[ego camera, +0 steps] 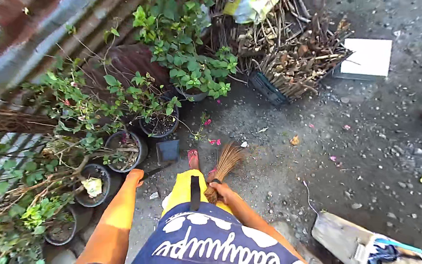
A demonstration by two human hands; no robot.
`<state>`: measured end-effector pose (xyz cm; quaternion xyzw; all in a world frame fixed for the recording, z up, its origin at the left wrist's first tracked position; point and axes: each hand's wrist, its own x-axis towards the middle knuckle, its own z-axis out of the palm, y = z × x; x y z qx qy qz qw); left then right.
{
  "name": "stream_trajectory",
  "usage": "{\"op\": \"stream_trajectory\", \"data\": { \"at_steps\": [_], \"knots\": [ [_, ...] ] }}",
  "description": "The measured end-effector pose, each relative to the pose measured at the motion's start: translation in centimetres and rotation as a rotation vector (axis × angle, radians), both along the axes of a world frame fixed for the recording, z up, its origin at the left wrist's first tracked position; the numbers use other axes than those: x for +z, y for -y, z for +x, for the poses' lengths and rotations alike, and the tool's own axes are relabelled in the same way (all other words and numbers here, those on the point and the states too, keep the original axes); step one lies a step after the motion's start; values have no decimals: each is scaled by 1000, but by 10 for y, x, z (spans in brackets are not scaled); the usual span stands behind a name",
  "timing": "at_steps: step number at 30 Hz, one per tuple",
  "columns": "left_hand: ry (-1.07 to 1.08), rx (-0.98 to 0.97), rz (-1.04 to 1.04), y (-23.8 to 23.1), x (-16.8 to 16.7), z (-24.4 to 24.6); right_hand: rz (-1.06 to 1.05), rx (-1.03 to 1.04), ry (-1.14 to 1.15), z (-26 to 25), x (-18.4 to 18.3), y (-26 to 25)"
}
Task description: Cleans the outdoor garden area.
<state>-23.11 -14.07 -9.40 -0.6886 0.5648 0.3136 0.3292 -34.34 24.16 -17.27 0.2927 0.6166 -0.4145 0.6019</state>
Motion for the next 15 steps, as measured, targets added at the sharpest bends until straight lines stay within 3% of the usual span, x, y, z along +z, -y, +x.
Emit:
{"op": "stream_trajectory", "data": {
  "at_steps": [3, 6, 7, 9, 11, 15],
  "knots": [
    [-138, 234, -30, 12, -13, 7, 27, 432, -110, -5, 5, 18],
    [-119, 386, -28, 29, -31, 12, 160, 868, -216, -44, 1, 44],
    [-102, 399, -12, 34, -36, 14, 155, 853, -282, -56, -1, 53],
    [-97, 379, 18, 39, -48, 16, 55, 621, -380, -82, -10, 75],
    [-96, 317, 54, 44, -61, 13, -12, 456, -319, -119, -15, 111],
    [3, 12, 98, 57, -86, -1, -3, 412, -327, -192, -28, 200]
  ]
}}
